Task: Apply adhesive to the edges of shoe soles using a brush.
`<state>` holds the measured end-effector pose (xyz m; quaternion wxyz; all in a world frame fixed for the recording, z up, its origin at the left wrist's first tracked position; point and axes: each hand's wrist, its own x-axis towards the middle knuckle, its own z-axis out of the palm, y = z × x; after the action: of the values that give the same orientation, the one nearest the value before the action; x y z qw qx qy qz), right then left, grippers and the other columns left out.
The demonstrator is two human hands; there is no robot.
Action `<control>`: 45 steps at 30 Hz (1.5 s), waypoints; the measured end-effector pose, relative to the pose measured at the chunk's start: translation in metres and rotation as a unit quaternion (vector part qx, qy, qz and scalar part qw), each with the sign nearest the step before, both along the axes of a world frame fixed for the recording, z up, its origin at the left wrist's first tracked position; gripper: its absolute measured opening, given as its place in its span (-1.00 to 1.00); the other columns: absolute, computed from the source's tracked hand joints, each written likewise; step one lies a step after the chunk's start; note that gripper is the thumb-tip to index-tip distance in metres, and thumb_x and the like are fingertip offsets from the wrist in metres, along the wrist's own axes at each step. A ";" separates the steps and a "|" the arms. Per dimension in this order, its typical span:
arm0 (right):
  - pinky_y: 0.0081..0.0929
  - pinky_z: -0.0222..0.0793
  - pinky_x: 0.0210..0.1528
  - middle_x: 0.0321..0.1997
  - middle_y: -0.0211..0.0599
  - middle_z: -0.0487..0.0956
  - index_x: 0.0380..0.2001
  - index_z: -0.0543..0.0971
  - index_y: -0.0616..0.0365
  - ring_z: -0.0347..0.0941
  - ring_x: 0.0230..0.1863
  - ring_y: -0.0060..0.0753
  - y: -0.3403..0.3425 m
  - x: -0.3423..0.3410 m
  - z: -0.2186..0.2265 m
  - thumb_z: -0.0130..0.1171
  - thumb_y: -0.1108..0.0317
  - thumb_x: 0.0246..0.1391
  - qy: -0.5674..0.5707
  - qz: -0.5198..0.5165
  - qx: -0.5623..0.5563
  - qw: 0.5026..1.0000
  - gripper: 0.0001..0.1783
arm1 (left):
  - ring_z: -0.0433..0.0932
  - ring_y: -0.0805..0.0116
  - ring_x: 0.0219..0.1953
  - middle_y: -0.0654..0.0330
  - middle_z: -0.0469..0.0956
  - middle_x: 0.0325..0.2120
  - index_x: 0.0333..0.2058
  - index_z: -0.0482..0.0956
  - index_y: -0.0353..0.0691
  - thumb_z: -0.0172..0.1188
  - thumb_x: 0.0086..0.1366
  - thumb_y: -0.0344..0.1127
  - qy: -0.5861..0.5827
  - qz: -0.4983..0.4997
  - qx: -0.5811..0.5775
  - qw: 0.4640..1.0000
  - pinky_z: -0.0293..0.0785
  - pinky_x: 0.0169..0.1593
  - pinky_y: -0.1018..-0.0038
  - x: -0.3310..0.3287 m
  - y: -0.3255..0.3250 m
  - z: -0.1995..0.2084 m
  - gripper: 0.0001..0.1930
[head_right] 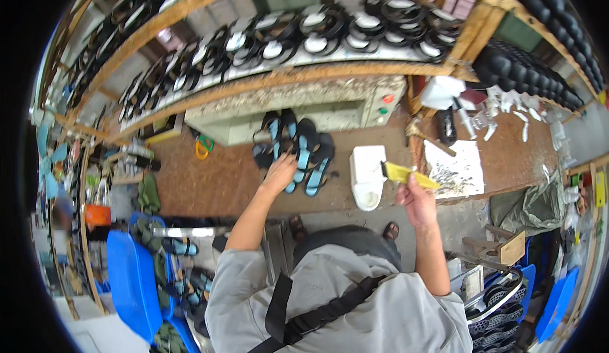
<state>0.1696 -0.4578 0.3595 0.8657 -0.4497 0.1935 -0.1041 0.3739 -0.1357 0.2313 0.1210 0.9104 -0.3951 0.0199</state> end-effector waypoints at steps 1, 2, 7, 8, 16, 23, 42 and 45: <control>-0.61 0.28 -0.60 -0.63 -0.35 0.46 -0.38 0.46 0.19 0.34 -0.68 -0.54 0.001 0.000 0.001 -0.03 0.20 0.19 -0.005 0.000 -0.012 1.000 -0.74 | 0.42 0.13 -0.23 0.13 0.47 -0.36 -0.39 0.57 -0.23 0.11 0.01 -0.44 0.010 0.023 -0.036 0.999 0.38 -0.11 0.32 0.004 0.003 0.005 -0.85; -0.62 0.28 -0.60 -0.61 -0.35 0.47 -0.37 0.46 0.18 0.35 -0.67 -0.54 0.000 -0.001 0.001 -0.04 0.18 0.20 -0.009 -0.003 -0.023 1.000 -0.73 | 0.44 0.14 -0.25 0.16 0.50 -0.39 -0.42 0.59 -0.21 0.12 0.02 -0.41 0.055 0.058 -0.101 0.992 0.37 -0.12 0.32 0.009 -0.001 0.022 -0.87; -0.64 0.27 -0.59 -0.58 -0.34 0.48 -0.29 0.47 0.20 0.35 -0.65 -0.56 0.005 0.000 0.014 -0.07 0.13 0.21 -0.058 -0.074 -0.163 0.982 -0.67 | 0.47 0.27 -0.32 0.22 0.54 -0.46 -0.47 0.57 -0.27 0.08 0.10 -0.35 -0.123 0.063 -0.280 0.950 0.34 -0.25 0.37 0.013 -0.008 0.120 -0.86; -0.65 0.26 -0.60 -0.58 -0.36 0.47 -0.29 0.47 0.19 0.35 -0.66 -0.57 0.011 0.002 0.020 -0.09 0.11 0.21 -0.059 -0.092 -0.203 0.973 -0.66 | 0.49 0.34 -0.49 0.19 0.52 -0.58 -0.50 0.53 -0.32 0.03 0.18 -0.31 0.189 0.200 -0.364 0.890 0.37 -0.41 0.44 0.006 -0.008 0.128 -0.79; -0.57 0.41 -0.39 -0.35 -0.26 0.49 0.03 0.37 0.27 0.43 -0.44 -0.52 0.094 0.057 0.075 0.02 0.45 0.13 -0.301 0.012 -0.331 0.894 -0.63 | 0.48 0.32 -0.76 0.07 0.50 -0.70 -0.54 0.46 -0.36 0.02 0.23 -0.17 0.616 0.173 -0.508 0.576 0.27 -0.79 0.57 -0.075 -0.020 0.186 -0.67; -0.60 0.32 -0.46 -0.44 -0.35 0.44 0.02 0.41 0.17 0.35 -0.52 -0.52 0.134 0.094 0.109 0.06 0.48 0.08 -0.326 0.067 -0.474 0.815 -0.62 | 0.35 0.45 -0.86 0.26 0.42 -0.68 -0.48 0.39 -0.25 -0.07 0.27 -0.11 0.786 0.089 -0.486 0.371 0.22 -0.85 0.58 -0.106 -0.054 0.181 -0.69; -0.49 0.38 -0.15 -0.13 -0.02 0.52 -0.03 0.41 0.21 0.52 -0.14 -0.24 0.143 0.110 0.095 0.05 0.42 0.11 -0.179 0.110 -0.394 0.895 -0.67 | 0.53 0.30 -0.32 0.07 0.53 -0.41 -0.18 0.38 -0.35 -0.04 0.27 0.07 0.640 0.083 -0.559 0.521 0.45 -0.21 0.43 -0.168 -0.069 0.165 -0.51; -0.56 0.38 -0.21 -0.15 -0.04 0.53 -0.01 0.41 0.20 0.50 -0.25 -0.43 0.136 0.108 0.088 0.04 0.41 0.12 -0.164 0.079 -0.429 0.885 -0.66 | 0.53 0.27 -0.41 0.07 0.53 -0.45 -0.29 0.43 -0.36 -0.20 0.33 -0.03 0.647 0.186 -0.585 0.452 0.48 -0.24 0.42 -0.171 -0.082 0.163 -0.56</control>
<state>0.2778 -0.3221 0.4474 0.6130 -0.7674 -0.0509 -0.1810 0.2031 -0.2182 0.3940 0.8393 0.4275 0.0805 -0.3261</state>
